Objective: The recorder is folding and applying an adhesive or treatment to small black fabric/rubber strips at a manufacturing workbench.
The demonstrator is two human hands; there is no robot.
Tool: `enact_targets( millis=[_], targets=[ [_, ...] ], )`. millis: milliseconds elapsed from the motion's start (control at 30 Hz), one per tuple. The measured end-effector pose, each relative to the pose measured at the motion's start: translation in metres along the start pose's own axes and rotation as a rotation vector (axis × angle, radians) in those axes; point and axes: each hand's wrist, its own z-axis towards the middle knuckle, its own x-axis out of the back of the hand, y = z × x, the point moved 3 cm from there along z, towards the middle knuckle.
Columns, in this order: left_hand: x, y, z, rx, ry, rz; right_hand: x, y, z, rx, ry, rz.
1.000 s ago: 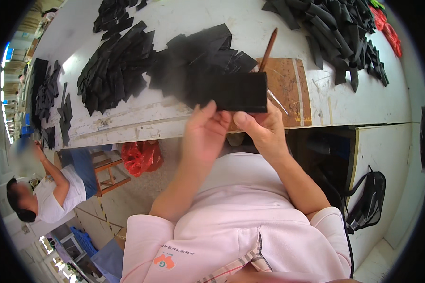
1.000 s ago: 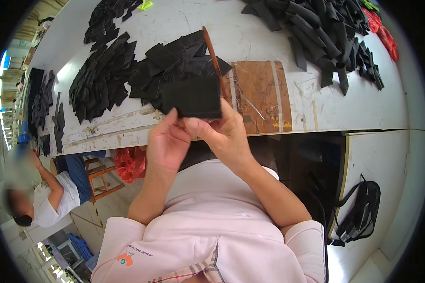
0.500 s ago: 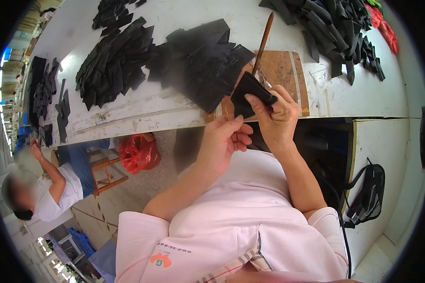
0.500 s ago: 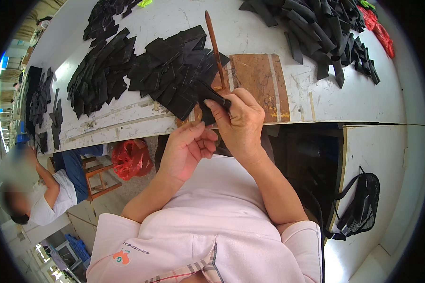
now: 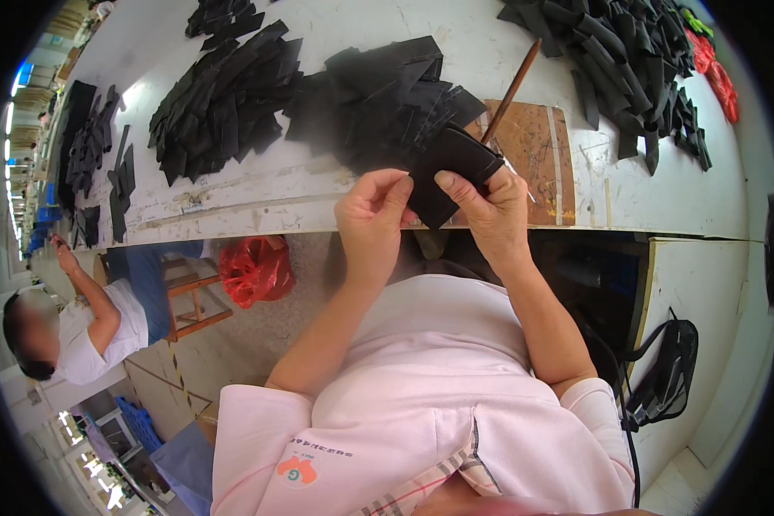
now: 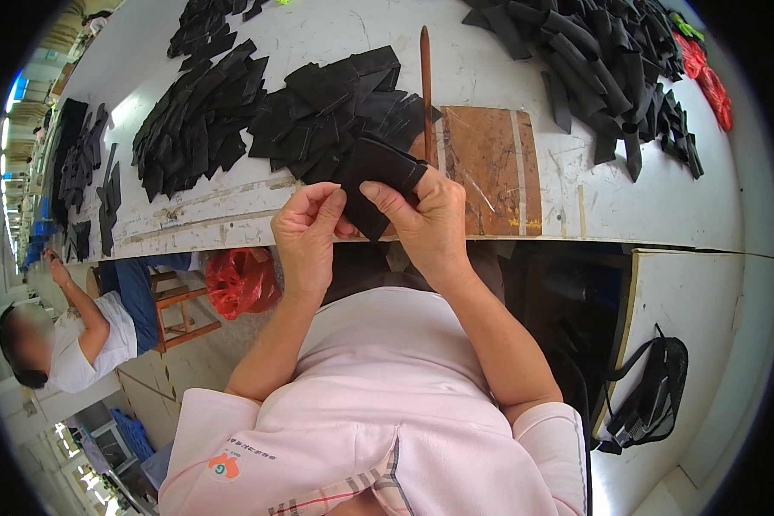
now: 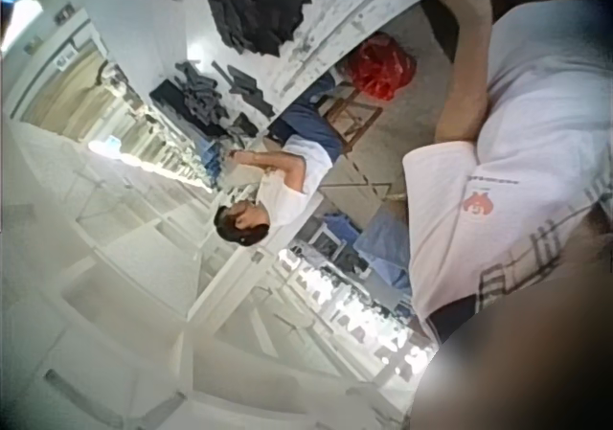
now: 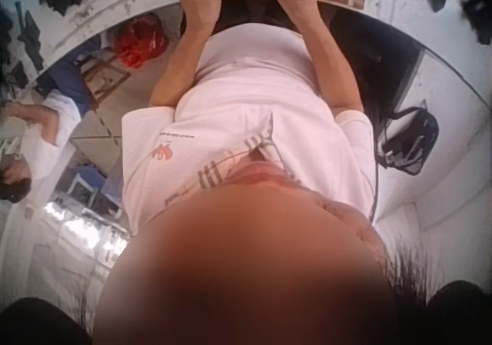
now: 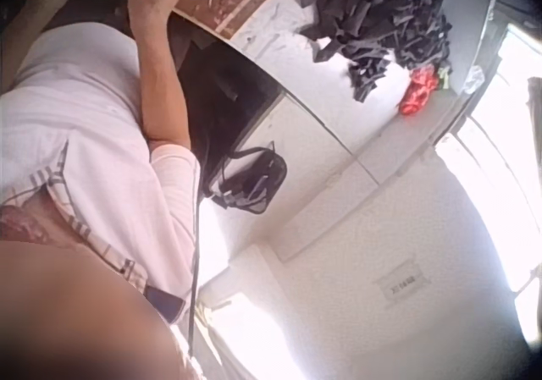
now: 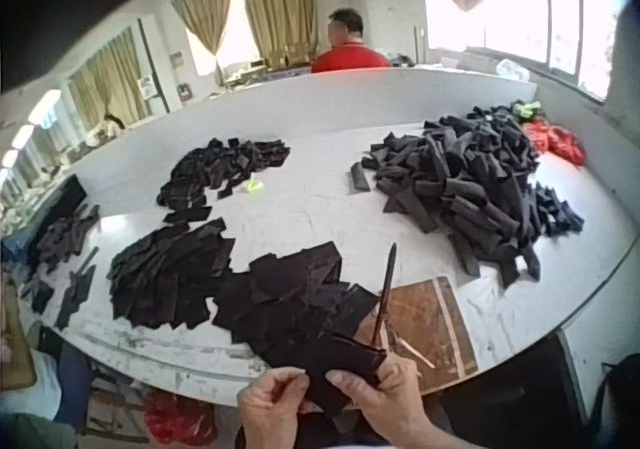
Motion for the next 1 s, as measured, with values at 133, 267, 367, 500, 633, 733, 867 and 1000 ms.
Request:
enact_targets(
  millis=[133, 267, 367, 500, 633, 733, 867, 1000],
  targets=[
    [0.004, 0.006, 0.002, -0.191, 0.151, 0.135, -0.009, 0.008, 0.006, -0.117, -0.061, -0.052],
    [-0.001, 0.032, 0.003, -0.13, 0.079, 0.058, -0.015, 0.007, 0.007, 0.426, 0.044, -0.43],
    [-0.004, 0.039, 0.01, 0.103, 0.029, -0.001, -0.015, 0.007, 0.006, 0.529, 0.064, -0.511],
    [-0.003, 0.033, 0.016, 0.242, -0.026, -0.138, -0.014, 0.002, 0.007, 0.645, 0.064, -0.629],
    [0.0, 0.029, 0.016, 0.265, -0.032, -0.165, -0.012, 0.005, 0.008, 0.695, 0.059, -0.688],
    [0.002, 0.029, 0.013, 0.229, -0.02, -0.153, -0.012, 0.005, 0.008, 0.703, 0.068, -0.706],
    [0.003, 0.027, 0.009, 0.192, -0.029, -0.159, -0.013, 0.005, 0.008, 0.712, 0.064, -0.711],
    [0.002, 0.028, 0.006, 0.177, -0.041, -0.128, -0.014, 0.008, 0.007, 0.733, 0.068, -0.739]
  ],
)
